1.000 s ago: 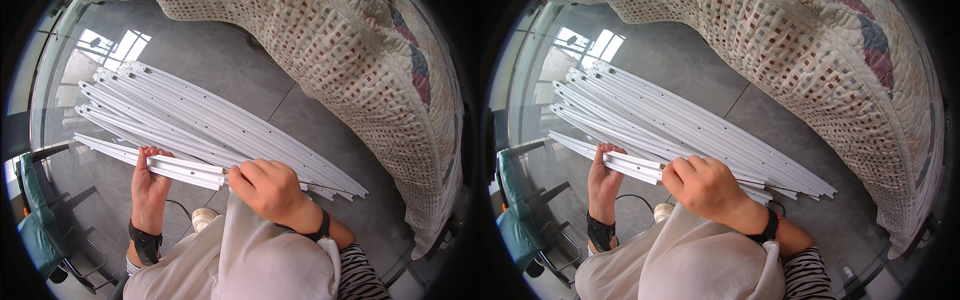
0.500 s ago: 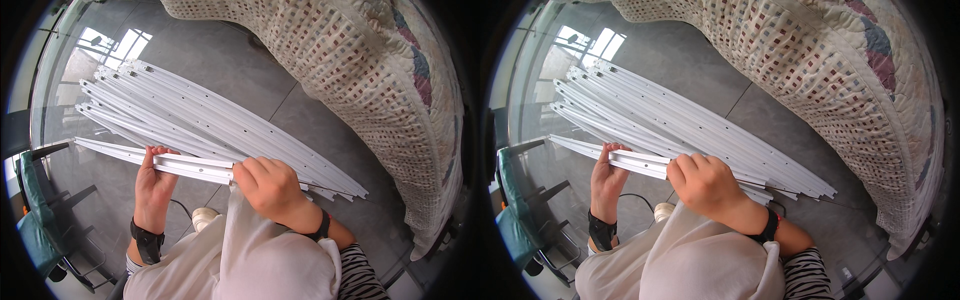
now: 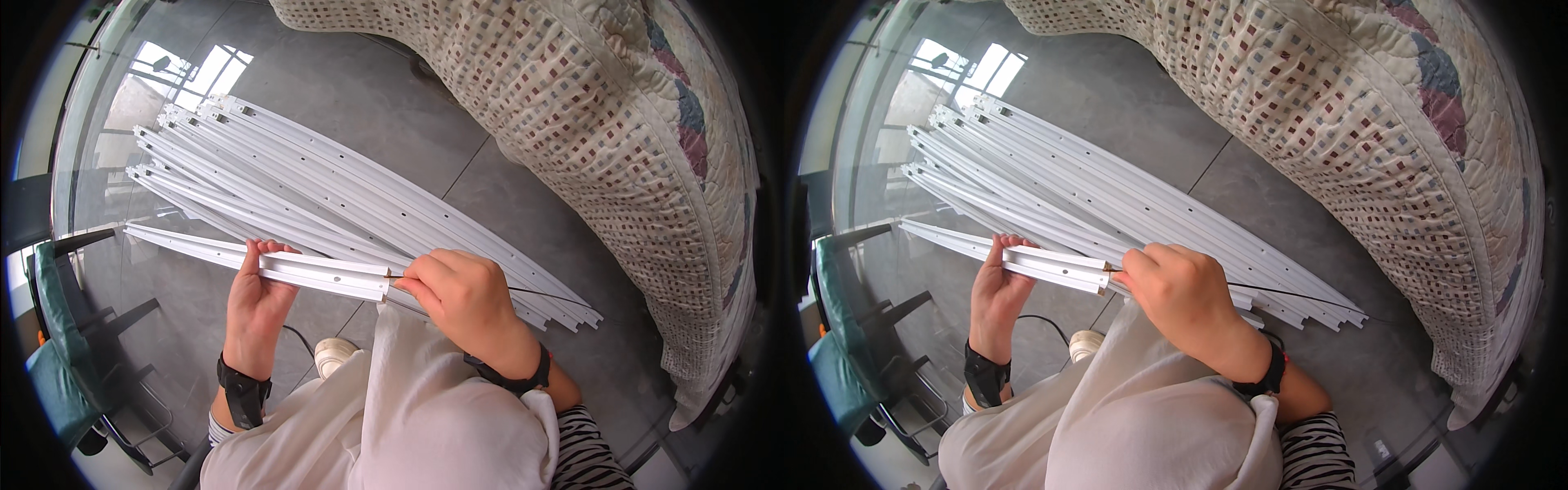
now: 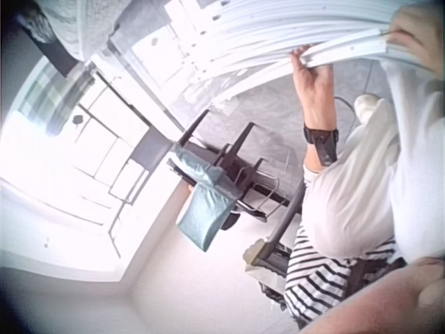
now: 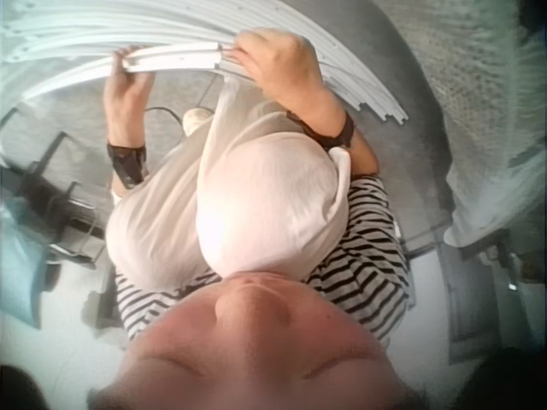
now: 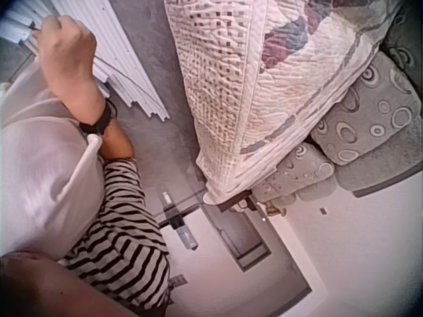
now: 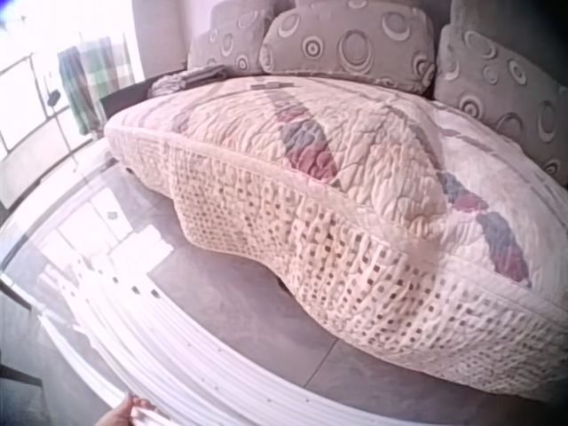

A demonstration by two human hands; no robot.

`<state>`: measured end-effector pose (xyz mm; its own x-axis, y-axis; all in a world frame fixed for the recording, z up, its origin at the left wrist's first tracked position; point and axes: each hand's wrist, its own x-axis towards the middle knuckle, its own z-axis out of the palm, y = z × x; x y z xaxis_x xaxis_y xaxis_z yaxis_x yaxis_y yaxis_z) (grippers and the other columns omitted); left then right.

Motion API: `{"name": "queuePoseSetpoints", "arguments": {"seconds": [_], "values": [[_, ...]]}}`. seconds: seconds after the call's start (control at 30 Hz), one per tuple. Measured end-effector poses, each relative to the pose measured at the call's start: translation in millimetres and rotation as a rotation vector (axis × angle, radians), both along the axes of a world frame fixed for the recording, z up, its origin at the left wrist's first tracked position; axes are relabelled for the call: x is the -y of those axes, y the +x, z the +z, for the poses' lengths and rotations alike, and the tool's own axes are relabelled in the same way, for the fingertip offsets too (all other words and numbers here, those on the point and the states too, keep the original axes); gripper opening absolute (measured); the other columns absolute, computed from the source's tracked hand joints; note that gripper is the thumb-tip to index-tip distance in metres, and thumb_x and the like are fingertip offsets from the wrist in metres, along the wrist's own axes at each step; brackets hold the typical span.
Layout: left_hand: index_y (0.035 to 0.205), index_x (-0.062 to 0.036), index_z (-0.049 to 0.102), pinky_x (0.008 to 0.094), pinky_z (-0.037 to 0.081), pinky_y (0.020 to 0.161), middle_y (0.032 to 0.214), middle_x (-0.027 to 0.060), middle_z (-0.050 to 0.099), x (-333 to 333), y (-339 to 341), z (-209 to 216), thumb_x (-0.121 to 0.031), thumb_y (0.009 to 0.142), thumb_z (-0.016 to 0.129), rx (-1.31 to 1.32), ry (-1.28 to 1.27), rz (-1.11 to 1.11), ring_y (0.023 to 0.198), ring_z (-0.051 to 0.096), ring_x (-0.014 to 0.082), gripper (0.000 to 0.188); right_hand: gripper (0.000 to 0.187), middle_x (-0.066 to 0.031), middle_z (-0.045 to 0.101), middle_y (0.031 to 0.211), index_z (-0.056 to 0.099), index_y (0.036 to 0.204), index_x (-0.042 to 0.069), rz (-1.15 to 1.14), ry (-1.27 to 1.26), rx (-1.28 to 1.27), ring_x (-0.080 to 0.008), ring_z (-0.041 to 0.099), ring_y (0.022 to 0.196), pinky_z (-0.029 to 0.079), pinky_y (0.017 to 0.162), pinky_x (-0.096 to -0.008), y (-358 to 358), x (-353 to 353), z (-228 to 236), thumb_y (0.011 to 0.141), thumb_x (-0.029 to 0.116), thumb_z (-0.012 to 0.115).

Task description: The person assembles white window blinds by inserting small white plastic clips into the ends of long white slats. They handle the slats one at a time, aligning and pressing the clips into place, then stacking the completed slats on the floor.

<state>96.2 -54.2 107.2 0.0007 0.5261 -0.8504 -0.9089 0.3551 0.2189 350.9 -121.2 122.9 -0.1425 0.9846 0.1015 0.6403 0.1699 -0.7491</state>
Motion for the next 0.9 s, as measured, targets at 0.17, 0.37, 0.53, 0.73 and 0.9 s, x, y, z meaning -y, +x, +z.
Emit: {"name": "queuePoseSetpoints", "arguments": {"seconds": [0.17, 0.37, 0.53, 0.73, 0.9], "values": [[0.092, -0.0052, 0.054, 0.0390, 0.049, 0.089, 0.081, 0.0021, 0.056, -2, -2, 0, -0.024, 0.102, 0.054, -0.012, 0.015, -0.008, 0.081, 0.057, 0.0173, 0.022, 0.013, -0.0105, 0.060, 0.073, 0.060, 0.085, 0.002, -0.068, -0.053, -0.169, -0.0284, 0.060, 0.062, 0.047, 0.055, -0.0362, -5, -4, 6, 0.080, 0.000, 0.072], [0.092, -0.0051, 0.055, 0.0391, 0.049, 0.089, 0.081, 0.0022, 0.057, -1, -4, -1, -0.024, 0.101, 0.054, 0.008, 0.037, -0.017, 0.082, 0.057, 0.0174, 0.021, 0.013, -0.0137, 0.058, 0.078, 0.056, 0.083, 0.000, 0.049, -0.016, -0.067, -0.0309, 0.060, 0.067, 0.048, 0.059, -0.0376, 7, -4, 10, 0.078, -0.010, 0.063], [0.092, -0.0052, 0.055, 0.0391, 0.049, 0.090, 0.081, 0.0022, 0.057, -1, -5, 1, -0.024, 0.101, 0.055, 0.001, 0.053, -0.026, 0.083, 0.058, 0.0175, 0.021, 0.013, -0.0112, 0.057, 0.081, 0.058, 0.086, 0.000, 0.109, 0.155, -0.165, -0.0256, 0.060, 0.070, 0.049, 0.059, -0.0336, 12, -2, 6, 0.078, -0.005, 0.066], [0.094, -0.0056, 0.055, 0.0387, 0.050, 0.090, 0.084, 0.0027, 0.057, -1, -6, 3, -0.024, 0.101, 0.055, 0.028, 0.061, -0.015, 0.083, 0.058, 0.0173, 0.020, 0.023, -0.0083, 0.064, 0.083, 0.068, 0.096, -0.001, 0.116, 0.447, -0.282, -0.0173, 0.059, 0.061, 0.046, 0.050, -0.0269, 23, 8, 14, 0.074, 0.002, 0.076], [0.095, -0.0050, 0.054, 0.0394, 0.051, 0.090, 0.084, 0.0033, 0.057, -2, -5, 3, -0.023, 0.101, 0.054, 0.007, 0.067, -0.017, 0.082, 0.058, 0.0178, 0.019, 0.026, -0.0061, 0.066, 0.083, 0.070, 0.097, 0.001, 0.104, 0.494, -0.313, -0.0143, 0.060, 0.059, 0.044, 0.047, -0.0248, 26, 13, 19, 0.072, 0.006, 0.078]]}}
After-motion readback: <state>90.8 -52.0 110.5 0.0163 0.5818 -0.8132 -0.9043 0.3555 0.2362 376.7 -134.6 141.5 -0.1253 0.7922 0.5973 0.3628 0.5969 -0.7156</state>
